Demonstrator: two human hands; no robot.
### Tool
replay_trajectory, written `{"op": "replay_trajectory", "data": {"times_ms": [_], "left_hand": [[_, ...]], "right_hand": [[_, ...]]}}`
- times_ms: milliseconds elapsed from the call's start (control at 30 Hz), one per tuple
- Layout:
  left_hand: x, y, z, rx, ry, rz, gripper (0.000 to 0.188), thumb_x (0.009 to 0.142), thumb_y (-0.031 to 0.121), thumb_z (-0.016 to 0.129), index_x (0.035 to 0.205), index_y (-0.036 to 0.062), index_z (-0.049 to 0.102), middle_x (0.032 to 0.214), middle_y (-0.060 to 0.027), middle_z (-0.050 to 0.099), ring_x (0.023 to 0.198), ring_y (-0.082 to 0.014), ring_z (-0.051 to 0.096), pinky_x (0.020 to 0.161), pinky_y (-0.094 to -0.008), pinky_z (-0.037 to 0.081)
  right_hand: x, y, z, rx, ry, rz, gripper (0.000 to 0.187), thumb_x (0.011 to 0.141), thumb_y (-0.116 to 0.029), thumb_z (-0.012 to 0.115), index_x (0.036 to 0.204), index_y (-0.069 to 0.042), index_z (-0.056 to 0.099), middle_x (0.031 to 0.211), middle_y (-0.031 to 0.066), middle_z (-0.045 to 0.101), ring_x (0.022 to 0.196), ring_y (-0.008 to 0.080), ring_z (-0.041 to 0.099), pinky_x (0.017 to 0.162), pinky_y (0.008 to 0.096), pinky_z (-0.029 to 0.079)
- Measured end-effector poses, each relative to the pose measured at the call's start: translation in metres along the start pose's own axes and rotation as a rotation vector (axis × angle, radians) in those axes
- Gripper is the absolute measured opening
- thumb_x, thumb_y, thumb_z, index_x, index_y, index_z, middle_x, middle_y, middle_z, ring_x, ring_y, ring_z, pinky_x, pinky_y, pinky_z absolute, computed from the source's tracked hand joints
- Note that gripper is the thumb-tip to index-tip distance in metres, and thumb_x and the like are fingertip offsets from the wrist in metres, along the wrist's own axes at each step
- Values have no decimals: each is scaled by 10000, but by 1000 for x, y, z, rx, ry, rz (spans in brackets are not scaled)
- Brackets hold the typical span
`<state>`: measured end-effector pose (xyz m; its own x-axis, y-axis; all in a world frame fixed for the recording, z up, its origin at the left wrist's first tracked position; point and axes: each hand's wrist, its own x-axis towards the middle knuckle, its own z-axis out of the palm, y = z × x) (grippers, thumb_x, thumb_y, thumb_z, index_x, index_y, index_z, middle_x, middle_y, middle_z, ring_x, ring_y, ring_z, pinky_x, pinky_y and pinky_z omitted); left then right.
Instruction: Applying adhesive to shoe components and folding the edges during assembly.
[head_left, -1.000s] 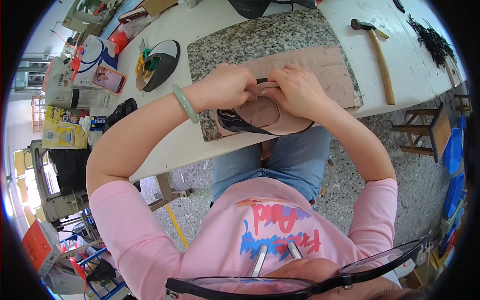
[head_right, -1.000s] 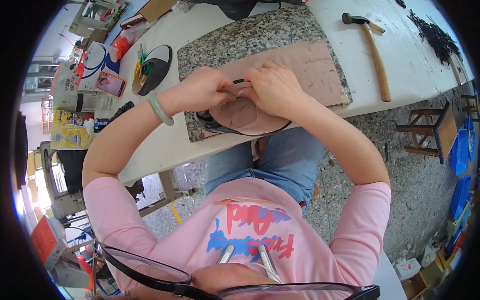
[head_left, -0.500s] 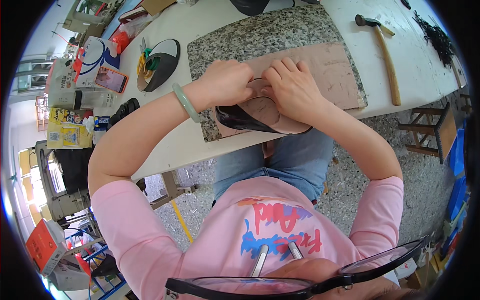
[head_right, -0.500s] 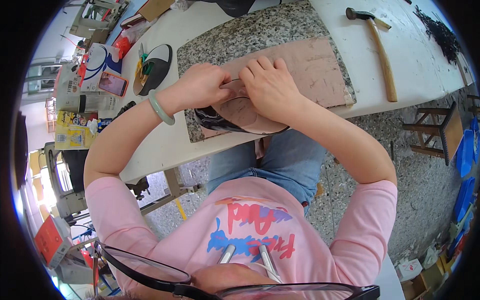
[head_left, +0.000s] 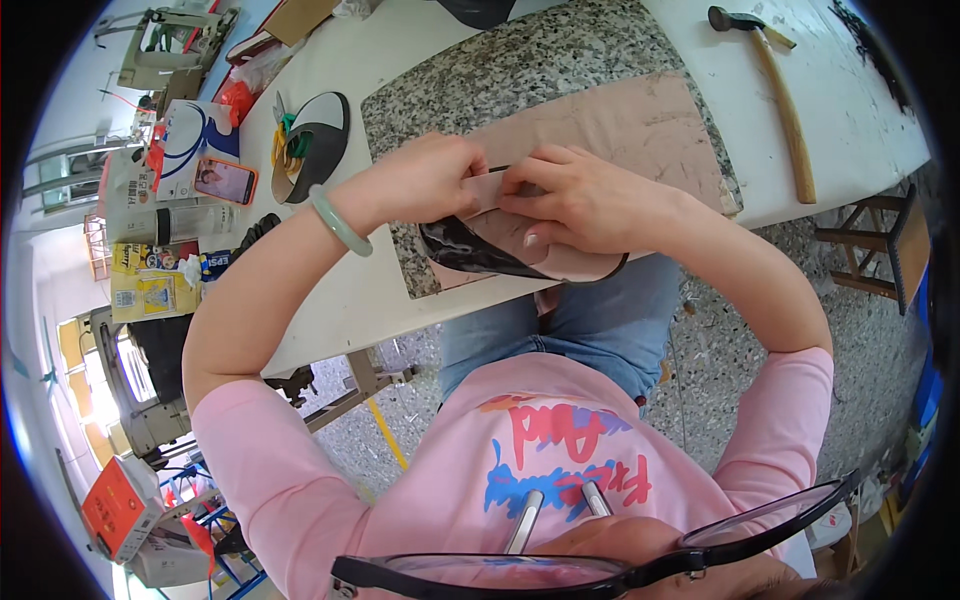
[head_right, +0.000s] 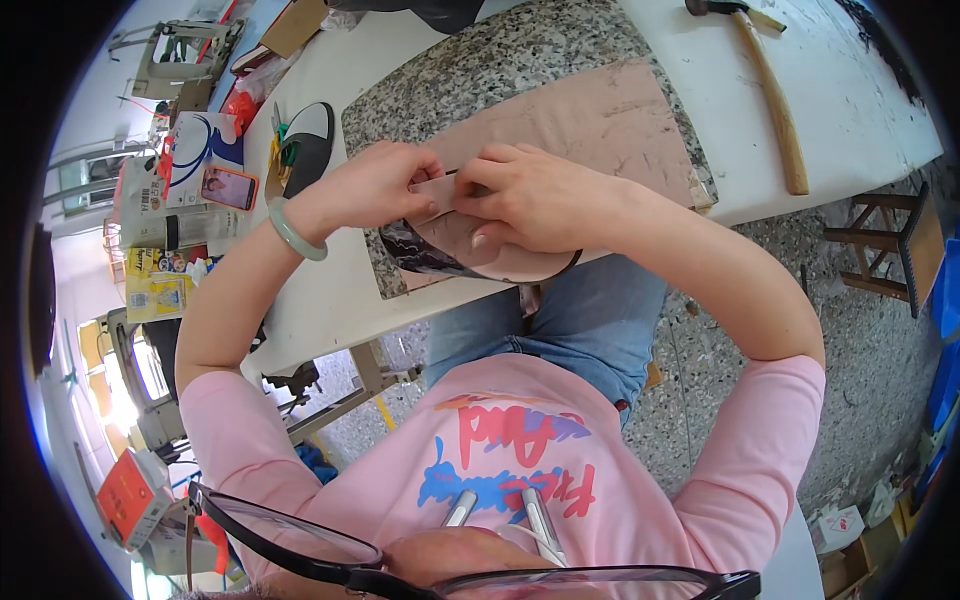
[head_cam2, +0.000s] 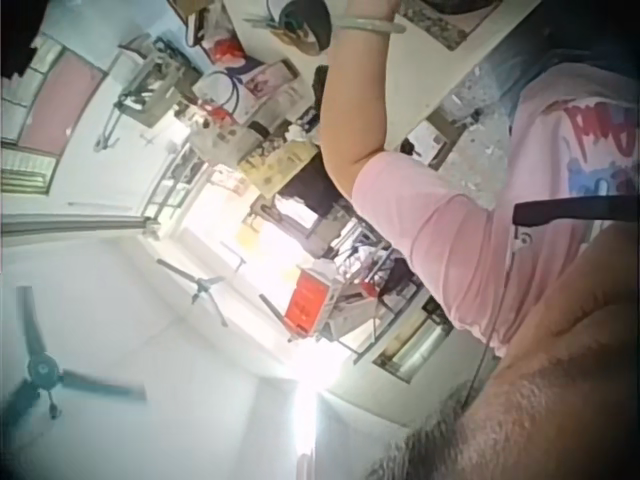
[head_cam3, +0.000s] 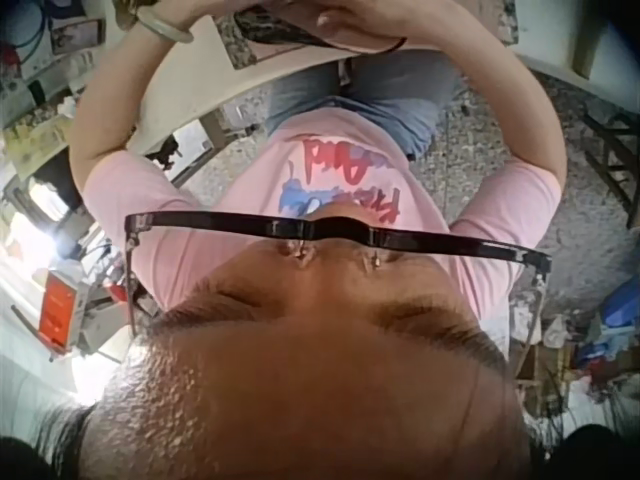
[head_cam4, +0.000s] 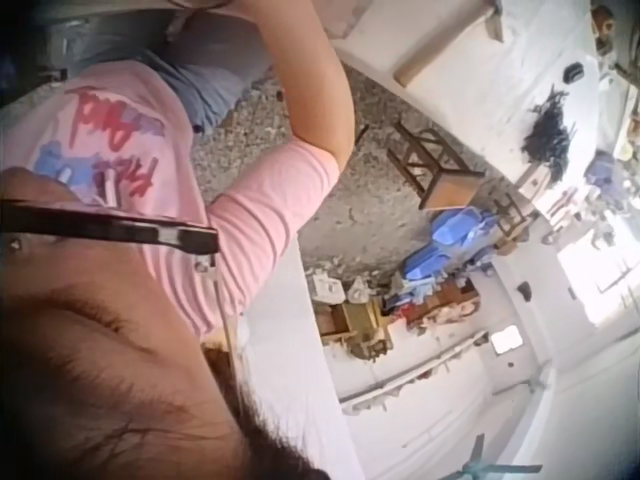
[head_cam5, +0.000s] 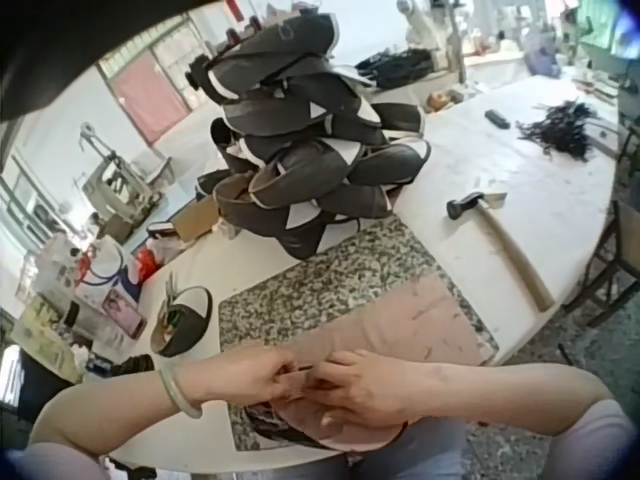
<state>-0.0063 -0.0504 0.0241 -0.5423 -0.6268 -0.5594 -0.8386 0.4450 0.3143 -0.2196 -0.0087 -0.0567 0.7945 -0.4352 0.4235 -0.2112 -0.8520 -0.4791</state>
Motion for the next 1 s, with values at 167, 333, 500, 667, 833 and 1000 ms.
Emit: {"op": "replay_trajectory", "data": {"times_ms": [167,333,500,667,833,1000], "left_hand": [[-6,3,8,29,105,78,220,766,139,649,923,-13,624,839,-183,665,786,-347,648,698,-410,505],[-10,-3,7,90,73,137,260,759,109,649,980,-17,598,901,-203,642,874,-372,615,759,-434,489],[-11,-9,11,165,228,220,261,746,49,656,985,-15,575,883,-175,623,886,-362,603,788,-411,490],[-13,-33,13,-361,65,-34,196,821,44,650,994,20,561,951,-66,586,866,-166,581,761,-295,481],[-23,-40,33,-714,229,-87,307,848,67,667,1133,61,553,1064,-34,560,904,-76,532,787,-238,461],[-77,-25,63,-651,483,191,588,775,11,697,1317,94,486,1288,-109,504,1168,-221,519,942,-308,443]], "right_hand": [[16,4,1,0,-131,18,314,845,-308,630,1046,-74,688,1126,84,538,1061,261,519,918,397,458],[23,-3,3,-25,-153,36,315,850,-320,620,1049,-85,684,1116,91,529,1062,257,525,908,389,469],[33,-12,7,-69,-240,75,279,845,-264,594,1026,-65,669,1101,94,528,1058,251,528,911,392,465],[25,-4,16,-89,-92,-161,368,831,-206,551,1150,-28,595,1119,98,542,1113,246,522,969,385,425],[19,3,22,-130,-106,-174,437,920,-255,471,1307,-56,507,1353,104,478,1282,244,435,1070,382,342],[24,-3,22,-168,-144,-120,446,953,-265,433,1350,-66,473,1420,102,441,1338,258,385,1098,396,311]]}}
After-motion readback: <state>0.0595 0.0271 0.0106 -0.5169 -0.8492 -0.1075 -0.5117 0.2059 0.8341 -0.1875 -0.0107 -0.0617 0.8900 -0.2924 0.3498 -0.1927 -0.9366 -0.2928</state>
